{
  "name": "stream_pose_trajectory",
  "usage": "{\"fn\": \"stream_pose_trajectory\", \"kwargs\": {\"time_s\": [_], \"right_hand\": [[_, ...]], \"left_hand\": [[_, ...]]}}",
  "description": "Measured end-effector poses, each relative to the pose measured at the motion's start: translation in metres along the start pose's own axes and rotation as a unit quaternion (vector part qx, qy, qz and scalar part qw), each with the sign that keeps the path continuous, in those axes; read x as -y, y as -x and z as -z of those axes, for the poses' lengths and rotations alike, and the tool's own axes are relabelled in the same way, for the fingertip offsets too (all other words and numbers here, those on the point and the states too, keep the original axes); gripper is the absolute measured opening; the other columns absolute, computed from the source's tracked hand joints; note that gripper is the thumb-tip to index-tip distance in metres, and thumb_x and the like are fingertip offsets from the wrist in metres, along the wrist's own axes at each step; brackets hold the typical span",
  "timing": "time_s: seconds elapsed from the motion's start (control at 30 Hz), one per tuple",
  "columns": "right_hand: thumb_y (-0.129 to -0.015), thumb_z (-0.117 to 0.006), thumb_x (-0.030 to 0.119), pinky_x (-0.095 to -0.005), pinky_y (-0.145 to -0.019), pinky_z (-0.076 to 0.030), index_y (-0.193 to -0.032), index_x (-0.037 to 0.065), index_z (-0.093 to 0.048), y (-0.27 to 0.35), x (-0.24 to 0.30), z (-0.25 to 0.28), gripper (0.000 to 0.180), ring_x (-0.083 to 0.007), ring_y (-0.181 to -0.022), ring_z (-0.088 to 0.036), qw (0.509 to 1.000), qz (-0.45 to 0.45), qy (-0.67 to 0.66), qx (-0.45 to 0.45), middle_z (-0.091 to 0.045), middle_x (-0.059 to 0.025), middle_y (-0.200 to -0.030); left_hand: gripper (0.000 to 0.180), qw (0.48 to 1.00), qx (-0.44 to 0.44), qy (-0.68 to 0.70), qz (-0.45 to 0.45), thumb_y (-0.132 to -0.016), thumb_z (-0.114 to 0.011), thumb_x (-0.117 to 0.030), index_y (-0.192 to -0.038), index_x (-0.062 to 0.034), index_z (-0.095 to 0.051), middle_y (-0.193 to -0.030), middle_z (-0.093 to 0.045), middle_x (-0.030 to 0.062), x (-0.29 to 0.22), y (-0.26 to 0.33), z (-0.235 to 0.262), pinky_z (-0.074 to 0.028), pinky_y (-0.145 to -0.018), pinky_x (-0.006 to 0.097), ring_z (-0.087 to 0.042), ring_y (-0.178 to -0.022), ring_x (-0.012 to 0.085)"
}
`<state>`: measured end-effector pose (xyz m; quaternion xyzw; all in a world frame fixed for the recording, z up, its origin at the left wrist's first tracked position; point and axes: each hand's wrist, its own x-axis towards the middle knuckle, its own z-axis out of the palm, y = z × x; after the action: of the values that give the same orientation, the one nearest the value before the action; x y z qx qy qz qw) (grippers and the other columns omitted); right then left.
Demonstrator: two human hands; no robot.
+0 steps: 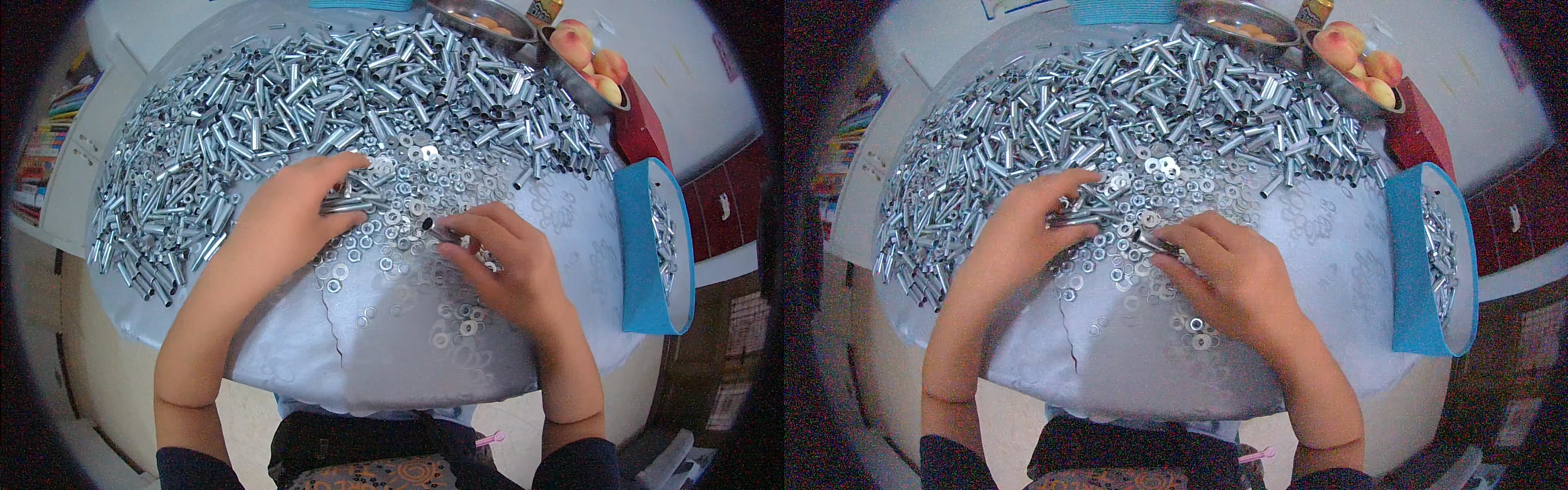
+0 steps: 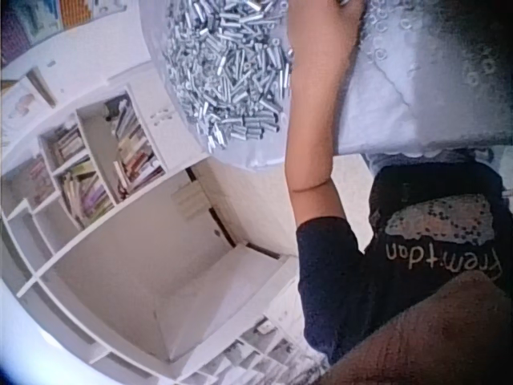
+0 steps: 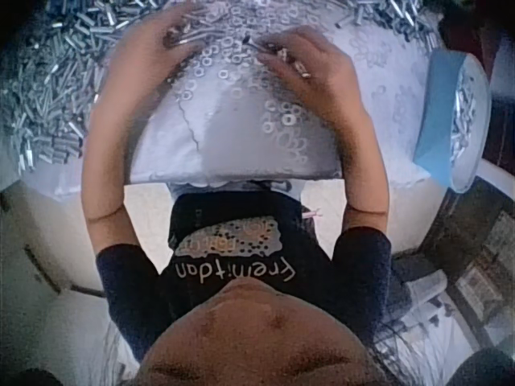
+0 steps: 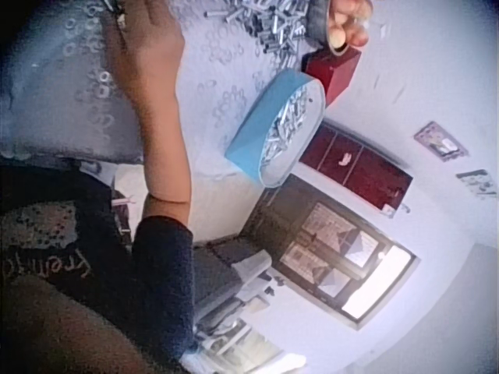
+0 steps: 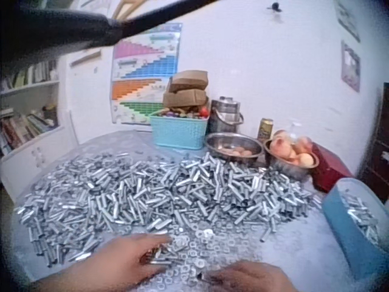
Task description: The person repeatedly picks up metal bolts and washers from a large pile on a table. They insert the washers onto the bolts by hand, one at a time, and place the assembled units into a blue container on the right. The task involves continuous manual handling of small hardware components.
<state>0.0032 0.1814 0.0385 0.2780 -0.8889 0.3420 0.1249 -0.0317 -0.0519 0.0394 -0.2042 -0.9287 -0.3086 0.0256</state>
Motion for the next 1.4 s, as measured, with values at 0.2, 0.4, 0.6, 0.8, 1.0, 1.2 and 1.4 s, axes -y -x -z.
{"fn": "stream_pose_trajectory", "kwargs": {"time_s": [0.2, 0.4, 0.6, 0.8, 1.0, 1.2, 1.4], "right_hand": [[-0.075, -0.065, 0.017, -0.0371, -0.058, -0.048, -0.093, 0.008, -0.060, 0.001, -0.003, -0.003, 0.021, -0.0284, -0.070, -0.059, 0.999, -0.001, 0.007, 0.046, -0.058, -0.0090, -0.081], [-0.074, -0.065, 0.014, -0.0373, -0.063, -0.047, -0.092, 0.007, -0.060, 0.000, -0.005, -0.005, 0.020, -0.0294, -0.075, -0.058, 0.999, 0.003, 0.000, 0.054, -0.057, -0.0104, -0.084], [-0.072, -0.065, 0.010, -0.0383, -0.067, -0.047, -0.092, 0.006, -0.058, -0.001, -0.005, -0.007, 0.022, -0.0306, -0.078, -0.056, 0.998, 0.019, -0.001, 0.061, -0.057, -0.0114, -0.087], [-0.071, -0.065, 0.010, -0.0382, -0.067, -0.047, -0.092, 0.006, -0.058, 0.001, -0.005, -0.007, 0.022, -0.0301, -0.079, -0.057, 0.999, 0.004, -0.014, 0.050, -0.056, -0.0113, -0.088], [-0.072, -0.065, 0.010, -0.0371, -0.065, -0.048, -0.092, 0.007, -0.058, 0.000, -0.002, -0.009, 0.021, -0.0289, -0.077, -0.057, 0.999, 0.000, -0.017, 0.050, -0.056, -0.0106, -0.089], [-0.071, -0.068, 0.006, -0.0318, -0.066, -0.049, -0.093, 0.005, -0.060, 0.000, -0.002, -0.008, 0.023, -0.0243, -0.078, -0.058, 0.998, -0.013, -0.014, 0.052, -0.056, -0.0099, -0.090], [-0.072, -0.066, 0.010, -0.0353, -0.063, -0.048, -0.090, 0.006, -0.061, 0.000, -0.004, -0.009, 0.019, -0.0276, -0.074, -0.058, 0.999, -0.003, -0.021, 0.046, -0.056, -0.0100, -0.086]], "left_hand": [[0.029, 0.997, -0.045, 0.026, -0.059, -0.070, -0.070, -0.011, -0.097, -0.0055, -0.061, -0.091, -0.061, 0.0079, 0.007, 0.003, 0.008, -0.043, -0.063, 0.029, -0.057, -0.077, 0.0175], [0.015, 0.999, 0.035, -0.004, -0.036, -0.072, -0.068, -0.016, -0.078, -0.0047, -0.061, -0.074, -0.059, 0.0060, 0.008, 0.000, 0.022, -0.042, -0.055, 0.030, -0.056, -0.064, 0.0191], [0.018, 0.983, 0.043, -0.099, -0.147, -0.069, -0.068, -0.019, -0.077, -0.0052, -0.059, -0.070, -0.056, 0.0081, 0.011, 0.005, 0.016, -0.043, -0.054, 0.034, -0.056, -0.060, 0.0239], [0.018, 0.983, 0.158, -0.028, -0.089, -0.071, -0.065, -0.018, -0.080, -0.0045, -0.057, -0.070, -0.054, 0.0096, 0.006, 0.006, 0.021, -0.043, -0.056, 0.037, -0.055, -0.063, 0.0278], [0.012, 0.980, 0.115, -0.011, -0.160, -0.076, -0.058, -0.014, -0.079, -0.0031, -0.053, -0.075, -0.052, 0.0116, 0.023, 0.007, 0.011, -0.041, -0.066, 0.039, -0.052, -0.073, 0.0303], [0.013, 0.975, 0.145, -0.038, -0.162, -0.076, -0.058, -0.016, -0.079, -0.0032, -0.054, -0.074, -0.051, 0.0117, 0.012, 0.006, 0.016, -0.040, -0.066, 0.040, -0.052, -0.073, 0.0313], [0.013, 0.975, 0.168, -0.009, -0.143, -0.073, -0.063, -0.015, -0.077, -0.0036, -0.057, -0.076, -0.054, 0.0114, 0.014, 0.007, 0.020, -0.041, -0.066, 0.039, -0.054, -0.075, 0.0300]]}}
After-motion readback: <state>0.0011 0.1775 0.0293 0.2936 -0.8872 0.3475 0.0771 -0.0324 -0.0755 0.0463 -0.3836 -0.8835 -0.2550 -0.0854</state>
